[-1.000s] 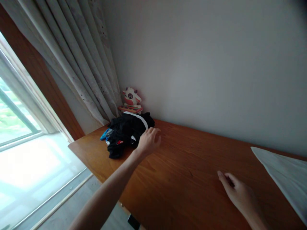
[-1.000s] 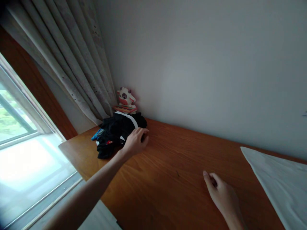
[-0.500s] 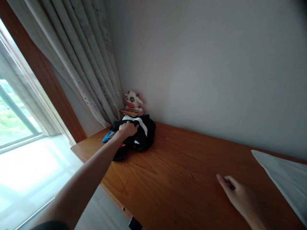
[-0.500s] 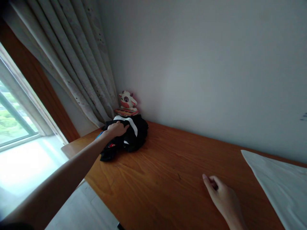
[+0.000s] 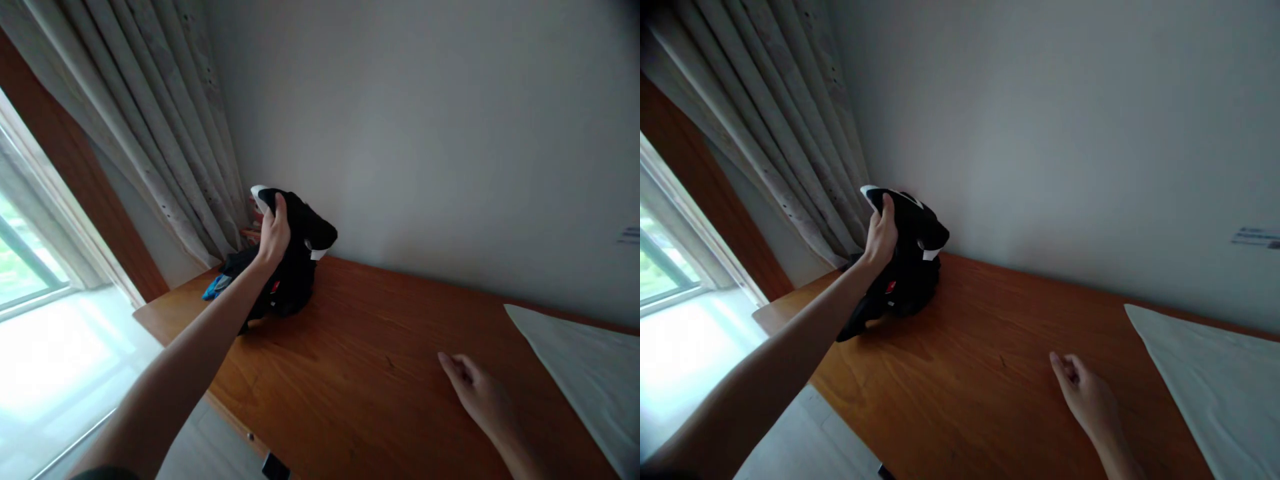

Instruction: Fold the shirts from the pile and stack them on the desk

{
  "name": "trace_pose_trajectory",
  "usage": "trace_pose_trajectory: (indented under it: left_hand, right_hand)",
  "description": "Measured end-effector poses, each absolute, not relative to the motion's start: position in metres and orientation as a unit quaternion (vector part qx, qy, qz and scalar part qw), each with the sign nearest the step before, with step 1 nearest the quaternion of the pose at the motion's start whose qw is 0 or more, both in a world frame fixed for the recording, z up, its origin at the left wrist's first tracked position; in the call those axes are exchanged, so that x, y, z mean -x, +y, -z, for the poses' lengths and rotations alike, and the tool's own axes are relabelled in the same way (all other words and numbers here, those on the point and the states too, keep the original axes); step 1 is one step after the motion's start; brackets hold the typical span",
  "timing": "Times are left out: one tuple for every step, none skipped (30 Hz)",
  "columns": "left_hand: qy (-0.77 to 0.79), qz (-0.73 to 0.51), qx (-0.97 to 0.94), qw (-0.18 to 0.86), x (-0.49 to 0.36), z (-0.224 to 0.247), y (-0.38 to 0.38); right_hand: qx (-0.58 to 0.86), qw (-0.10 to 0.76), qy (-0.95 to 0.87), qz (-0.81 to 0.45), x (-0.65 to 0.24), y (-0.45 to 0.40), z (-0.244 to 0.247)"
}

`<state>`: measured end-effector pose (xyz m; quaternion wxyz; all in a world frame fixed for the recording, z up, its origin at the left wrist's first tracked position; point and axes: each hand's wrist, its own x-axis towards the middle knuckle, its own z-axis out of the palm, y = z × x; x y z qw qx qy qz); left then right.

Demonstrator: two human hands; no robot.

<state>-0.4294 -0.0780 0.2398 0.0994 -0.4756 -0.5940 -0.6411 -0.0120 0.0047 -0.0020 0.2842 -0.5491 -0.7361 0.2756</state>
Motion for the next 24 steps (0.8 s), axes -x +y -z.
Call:
trace_pose_trajectory:
  left_hand:
    - [-0.573, 0.659, 0.481, 0.077, 0.409, -0.245, -0.074]
    - [-0.555, 0.670, 0.489, 0.059, 0.388, -0.250, -0.071]
    - [-0.542, 0.673, 0.501, 0.042, 0.367, -0.253, -0.067]
    - [-0.531, 0.671, 0.517, 0.028, 0.347, -0.253, -0.062]
    - [-0.521, 0.661, 0.541, 0.009, 0.329, -0.251, -0.058]
    - [-0.512, 0.640, 0.573, -0.019, 0.312, -0.246, -0.054]
    - [-0.503, 0.607, 0.613, -0.056, 0.297, -0.237, -0.051]
    - [-0.492, 0.562, 0.657, -0.103, 0.285, -0.225, -0.048]
    - [-0.479, 0.508, 0.700, -0.151, 0.275, -0.210, -0.047]
    - [-0.466, 0.454, 0.735, -0.192, 0.267, -0.194, -0.046]
    - [-0.455, 0.407, 0.761, -0.219, 0.262, -0.176, -0.046]
    - [-0.451, 0.375, 0.777, -0.227, 0.259, -0.158, -0.048]
    - [-0.456, 0.352, 0.788, -0.219, 0.258, -0.140, -0.049]
    - [-0.465, 0.330, 0.795, -0.204, 0.258, -0.124, -0.052]
    - [-0.478, 0.312, 0.799, -0.188, 0.260, -0.110, -0.054]
    - [-0.490, 0.293, 0.803, -0.170, 0.263, -0.097, -0.057]
    - [-0.501, 0.278, 0.806, -0.152, 0.266, -0.088, -0.060]
    - [-0.507, 0.266, 0.809, -0.133, 0.270, -0.080, -0.064]
    - [-0.509, 0.258, 0.813, -0.114, 0.275, -0.074, -0.067]
    - [-0.507, 0.256, 0.817, -0.096, 0.280, -0.070, -0.069]
    - [-0.504, 0.259, 0.820, -0.081, 0.285, -0.066, -0.072]
    - [-0.501, 0.266, 0.821, -0.068, 0.291, -0.063, -0.074]
    - [-0.503, 0.273, 0.818, -0.058, 0.296, -0.060, -0.075]
    - [-0.509, 0.279, 0.813, -0.050, 0.302, -0.058, -0.076]
  right_hand:
    - [0.546, 0.302, -0.728, -0.284, 0.013, 0.004, 0.002]
    - [0.541, 0.325, -0.719, -0.293, 0.014, 0.004, 0.003]
    - [0.532, 0.350, -0.709, -0.302, 0.015, 0.003, 0.003]
    - [0.518, 0.379, -0.700, -0.313, 0.016, 0.002, 0.003]
    - [0.501, 0.407, -0.689, -0.329, 0.017, 0.002, 0.004]
    - [0.481, 0.434, -0.677, -0.349, 0.018, 0.001, 0.004]
    - [0.461, 0.457, -0.664, -0.372, 0.018, 0.001, 0.004]
    - [0.443, 0.468, -0.653, -0.397, 0.019, 0.000, 0.004]
    - [0.432, 0.469, -0.647, -0.418, 0.019, 0.000, 0.003]
    - [0.431, 0.463, -0.643, -0.431, 0.018, 0.000, 0.003]
    - [0.439, 0.454, -0.641, -0.436, 0.018, 0.000, 0.002]
    - [0.455, 0.448, -0.638, -0.430, 0.019, 0.000, 0.002]
    - [0.472, 0.449, -0.634, -0.416, 0.019, 0.000, 0.001]
    - [0.487, 0.459, -0.628, -0.397, 0.020, 0.000, 0.001]
    - [0.498, 0.474, -0.621, -0.377, 0.021, 0.001, 0.001]
    - [0.507, 0.486, -0.613, -0.361, 0.021, 0.003, 0.002]
    - [0.517, 0.496, -0.603, -0.351, 0.021, 0.004, 0.002]
    - [0.529, 0.506, -0.587, -0.345, 0.020, 0.007, 0.003]
    - [0.544, 0.515, -0.565, -0.344, 0.018, 0.010, 0.004]
    - [0.561, 0.527, -0.536, -0.347, 0.015, 0.013, 0.004]
    - [0.576, 0.542, -0.501, -0.351, 0.011, 0.016, 0.005]
    - [0.586, 0.557, -0.466, -0.358, 0.007, 0.019, 0.006]
    - [0.595, 0.568, -0.434, -0.367, 0.002, 0.022, 0.006]
    - [0.605, 0.570, -0.412, -0.374, -0.003, 0.025, 0.006]
